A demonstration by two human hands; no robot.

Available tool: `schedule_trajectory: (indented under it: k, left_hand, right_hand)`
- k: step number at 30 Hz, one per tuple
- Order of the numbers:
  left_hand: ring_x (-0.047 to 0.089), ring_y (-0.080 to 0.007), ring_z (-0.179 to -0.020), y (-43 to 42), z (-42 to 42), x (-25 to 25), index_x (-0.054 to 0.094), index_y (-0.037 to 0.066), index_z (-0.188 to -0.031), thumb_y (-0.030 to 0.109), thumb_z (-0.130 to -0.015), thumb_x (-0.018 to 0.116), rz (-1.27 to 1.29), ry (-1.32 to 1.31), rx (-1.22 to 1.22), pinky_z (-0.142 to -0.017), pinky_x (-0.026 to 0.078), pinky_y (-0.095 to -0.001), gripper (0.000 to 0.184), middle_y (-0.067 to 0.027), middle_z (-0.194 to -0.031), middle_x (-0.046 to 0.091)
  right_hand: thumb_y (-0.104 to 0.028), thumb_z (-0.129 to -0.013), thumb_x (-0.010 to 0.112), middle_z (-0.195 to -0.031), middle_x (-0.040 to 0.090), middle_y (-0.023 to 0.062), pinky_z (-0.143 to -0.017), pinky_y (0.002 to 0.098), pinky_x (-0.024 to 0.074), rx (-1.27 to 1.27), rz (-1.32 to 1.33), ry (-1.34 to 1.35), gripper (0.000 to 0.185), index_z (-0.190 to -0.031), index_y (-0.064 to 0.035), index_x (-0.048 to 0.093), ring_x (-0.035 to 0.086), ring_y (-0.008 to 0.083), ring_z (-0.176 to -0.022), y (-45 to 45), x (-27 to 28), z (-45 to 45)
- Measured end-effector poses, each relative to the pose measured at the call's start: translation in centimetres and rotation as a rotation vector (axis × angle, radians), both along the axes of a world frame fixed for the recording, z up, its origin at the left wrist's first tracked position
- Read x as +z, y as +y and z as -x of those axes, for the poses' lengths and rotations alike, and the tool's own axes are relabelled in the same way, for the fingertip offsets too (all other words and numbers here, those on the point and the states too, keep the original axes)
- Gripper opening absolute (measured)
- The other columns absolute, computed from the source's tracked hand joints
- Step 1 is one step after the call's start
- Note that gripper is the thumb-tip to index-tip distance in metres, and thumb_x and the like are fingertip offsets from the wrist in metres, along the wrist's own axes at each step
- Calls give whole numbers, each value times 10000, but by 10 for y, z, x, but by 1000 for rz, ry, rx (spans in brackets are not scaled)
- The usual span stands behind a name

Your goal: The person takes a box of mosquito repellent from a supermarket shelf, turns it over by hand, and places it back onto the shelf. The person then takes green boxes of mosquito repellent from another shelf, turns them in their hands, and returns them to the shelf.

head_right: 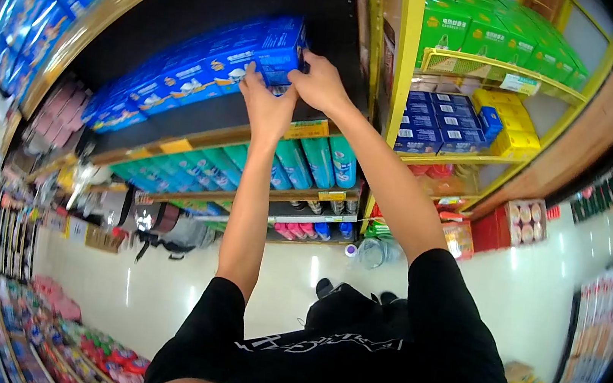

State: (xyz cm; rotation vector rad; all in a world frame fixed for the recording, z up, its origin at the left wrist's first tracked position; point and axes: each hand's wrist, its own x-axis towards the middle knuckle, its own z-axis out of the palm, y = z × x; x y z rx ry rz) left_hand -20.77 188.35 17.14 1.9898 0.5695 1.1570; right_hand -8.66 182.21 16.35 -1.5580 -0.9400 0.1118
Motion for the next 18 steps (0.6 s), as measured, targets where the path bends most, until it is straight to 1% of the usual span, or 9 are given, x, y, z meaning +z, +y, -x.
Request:
schedule_trajectory:
  k: [3,5,6,9,11,12,15,16,18]
  left_hand:
    - [461,-489,-1273,11,-12,-9,323,-132,-1444,207,-862,719,-47,5,-62,-1076,402,-482,781,-351,-1397,394]
    - [466,-495,-1272,13,-11,-9,349,-141,-1429,205,-875,700,-76,70,-65,-1085,393,-483,742,-360,-1399,408]
    - [468,-500,-1280,20,-16,-14,382,-155,-1407,198,-887,676,-115,48,-92,-1097,381,-488,694,-367,-1399,426]
    - [444,-508,-1309,29,-27,-21,376,-169,-1413,148,-898,641,-111,75,-169,-1125,352,-482,660,-377,-1397,450]
    - [428,-490,-1343,30,-33,-30,371,-172,-1417,115,-908,613,-67,69,-179,-1147,333,-470,633,-381,-1417,442]
    - [415,-480,-1365,28,-35,-34,350,-168,-1433,99,-912,595,22,31,-247,-1164,312,-469,634,-383,-1448,413]
    - [449,-420,-1367,11,-31,-40,354,-152,-1437,69,-932,581,-10,-1,-224,-1151,342,-439,596,-338,-1440,452]
    - [483,-371,-1339,-1,-25,-30,354,-133,-1446,46,-935,589,18,-76,-264,-1120,375,-411,590,-306,-1440,471]
    - [551,-273,-1283,-33,-7,-19,352,-95,-1464,-2,-940,603,82,-218,-362,-1058,440,-355,588,-242,-1440,508]
  right_hand:
    - [-184,-788,640,-1095,659,319,-945,465,512,-322,154,-258,539,-1277,36,594,639,458,-1040,16,3,-3]
    - [-173,-799,627,-1093,651,320,-954,495,505,-286,196,-264,495,-1239,53,601,623,463,-1064,19,9,-9]
    - [-170,-808,625,-1094,655,317,-950,499,508,-283,256,-254,488,-1239,56,597,625,464,-1064,23,9,-13]
    - [-173,-839,626,-1097,668,302,-932,508,520,-310,350,-225,494,-1272,58,567,635,469,-1063,32,8,-18]
    - [-169,-872,643,-1083,669,302,-934,501,511,-385,242,-253,466,-1291,22,574,638,471,-1032,43,-7,-23]
    - [-176,-884,646,-1088,665,311,-934,502,511,-345,255,-206,527,-1344,46,514,638,475,-1032,39,-5,-22]
    - [-177,-892,640,-1080,661,329,-936,510,507,-372,297,-73,565,-1381,50,470,639,479,-1034,38,6,-13]
    - [-173,-896,633,-1055,659,343,-922,523,510,-404,288,-94,579,-1399,44,444,644,480,-1022,31,12,-2]
    - [-168,-900,623,-1052,662,340,-910,528,515,-376,192,-108,548,-1377,50,464,647,478,-1018,14,19,23]
